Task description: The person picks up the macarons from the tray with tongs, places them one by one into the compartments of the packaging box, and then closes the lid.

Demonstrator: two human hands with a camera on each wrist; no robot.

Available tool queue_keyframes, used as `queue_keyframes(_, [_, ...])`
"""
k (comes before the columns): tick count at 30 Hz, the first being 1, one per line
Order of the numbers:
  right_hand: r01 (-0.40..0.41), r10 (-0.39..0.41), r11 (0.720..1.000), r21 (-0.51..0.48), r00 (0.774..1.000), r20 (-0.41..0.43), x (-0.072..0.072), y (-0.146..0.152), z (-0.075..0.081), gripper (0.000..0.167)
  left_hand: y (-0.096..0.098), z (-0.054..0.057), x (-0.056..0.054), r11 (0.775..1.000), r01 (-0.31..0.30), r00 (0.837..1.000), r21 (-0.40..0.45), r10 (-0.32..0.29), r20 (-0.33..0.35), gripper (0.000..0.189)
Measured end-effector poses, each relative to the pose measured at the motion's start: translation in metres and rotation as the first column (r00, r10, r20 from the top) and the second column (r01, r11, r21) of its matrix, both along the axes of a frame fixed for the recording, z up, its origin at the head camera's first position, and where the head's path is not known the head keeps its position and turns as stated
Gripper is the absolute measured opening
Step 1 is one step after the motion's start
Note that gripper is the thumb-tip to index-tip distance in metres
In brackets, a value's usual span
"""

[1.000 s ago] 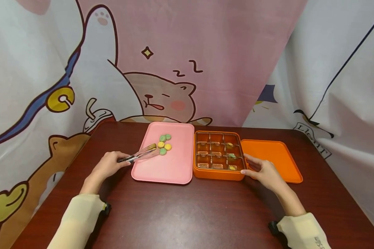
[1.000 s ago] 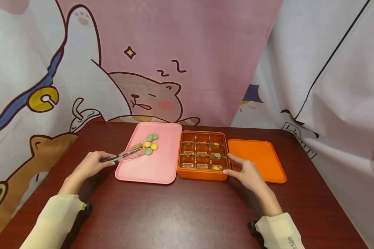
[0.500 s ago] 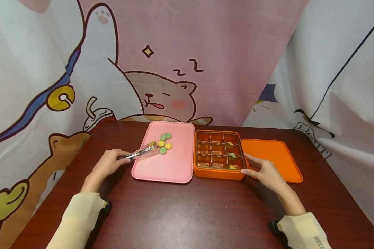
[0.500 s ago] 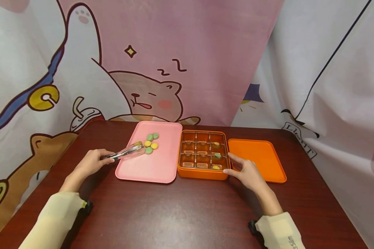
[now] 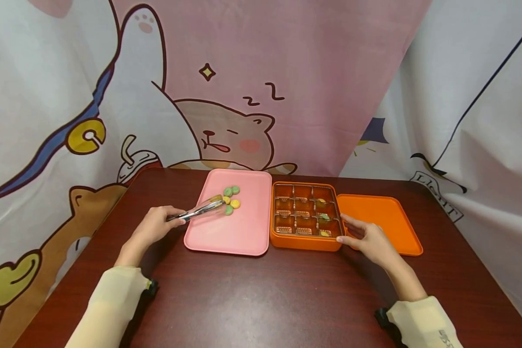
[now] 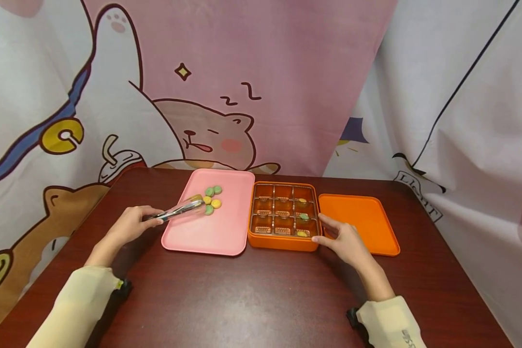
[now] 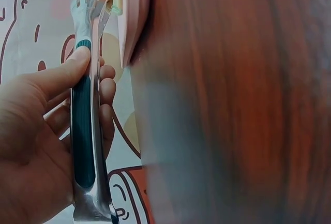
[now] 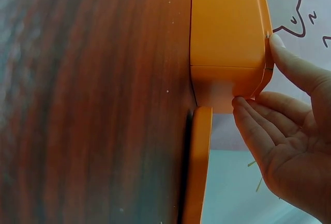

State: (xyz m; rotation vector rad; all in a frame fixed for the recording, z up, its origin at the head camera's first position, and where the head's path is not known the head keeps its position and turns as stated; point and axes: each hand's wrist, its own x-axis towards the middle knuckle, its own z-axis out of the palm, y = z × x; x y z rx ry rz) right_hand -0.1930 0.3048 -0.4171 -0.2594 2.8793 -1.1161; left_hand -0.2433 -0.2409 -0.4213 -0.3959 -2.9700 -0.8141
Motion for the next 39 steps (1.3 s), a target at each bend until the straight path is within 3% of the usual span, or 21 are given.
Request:
queue_keyframes(17, [-0.003,0.003,1.0,-0.005,1.0,0.005,0.0,0.0,-0.001,0.074,0.018,0.005,-0.003,0.999,0.031,1.0,0.04,-0.03,-0.003,0.028])
queue_keyframes(39, [0.004,-0.004,1.0,0.001,1.0,-0.006,0.0,-0.001,0.0,0.072,0.055,0.015,-0.006,0.991,0.108,0.993,0.079,-0.103,-0.064,0.028])
